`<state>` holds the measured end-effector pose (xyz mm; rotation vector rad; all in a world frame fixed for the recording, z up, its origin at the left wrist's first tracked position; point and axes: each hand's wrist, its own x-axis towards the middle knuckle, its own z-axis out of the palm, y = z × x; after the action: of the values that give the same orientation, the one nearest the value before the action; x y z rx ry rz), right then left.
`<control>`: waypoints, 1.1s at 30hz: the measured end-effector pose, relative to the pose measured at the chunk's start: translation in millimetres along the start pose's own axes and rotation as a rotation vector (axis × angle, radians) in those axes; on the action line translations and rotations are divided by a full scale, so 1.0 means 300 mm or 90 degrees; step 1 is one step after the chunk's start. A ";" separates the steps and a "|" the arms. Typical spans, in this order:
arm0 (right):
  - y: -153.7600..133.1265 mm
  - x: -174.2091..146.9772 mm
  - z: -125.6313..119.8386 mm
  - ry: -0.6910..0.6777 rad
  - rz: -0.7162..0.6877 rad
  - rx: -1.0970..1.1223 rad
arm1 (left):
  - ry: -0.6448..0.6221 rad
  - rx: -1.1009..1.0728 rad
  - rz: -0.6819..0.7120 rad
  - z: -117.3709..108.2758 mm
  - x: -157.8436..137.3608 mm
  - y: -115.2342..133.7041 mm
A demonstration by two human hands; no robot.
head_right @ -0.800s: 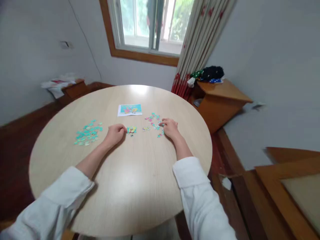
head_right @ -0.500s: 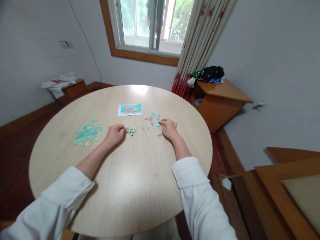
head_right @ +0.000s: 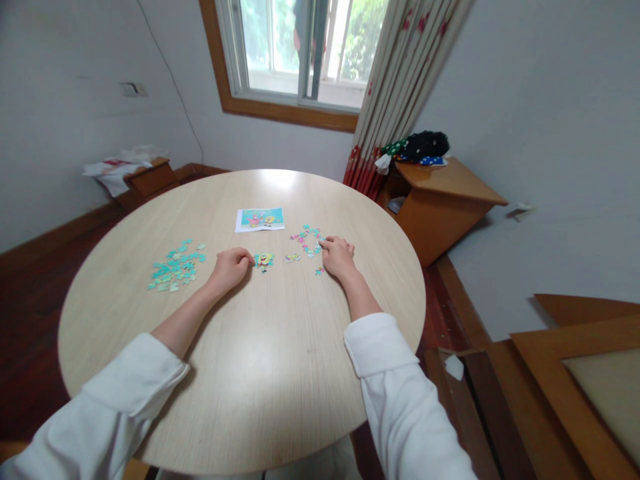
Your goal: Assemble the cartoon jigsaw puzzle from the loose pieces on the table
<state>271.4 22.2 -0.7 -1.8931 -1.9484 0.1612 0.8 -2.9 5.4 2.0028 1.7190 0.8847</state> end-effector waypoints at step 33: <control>0.086 0.017 -0.038 0.106 0.139 0.016 | 0.001 0.001 -0.002 -0.001 -0.001 -0.001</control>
<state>299.5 26.7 1.3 -2.0304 -1.6224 0.0876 0.5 -3.2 5.4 2.0004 1.7237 0.8848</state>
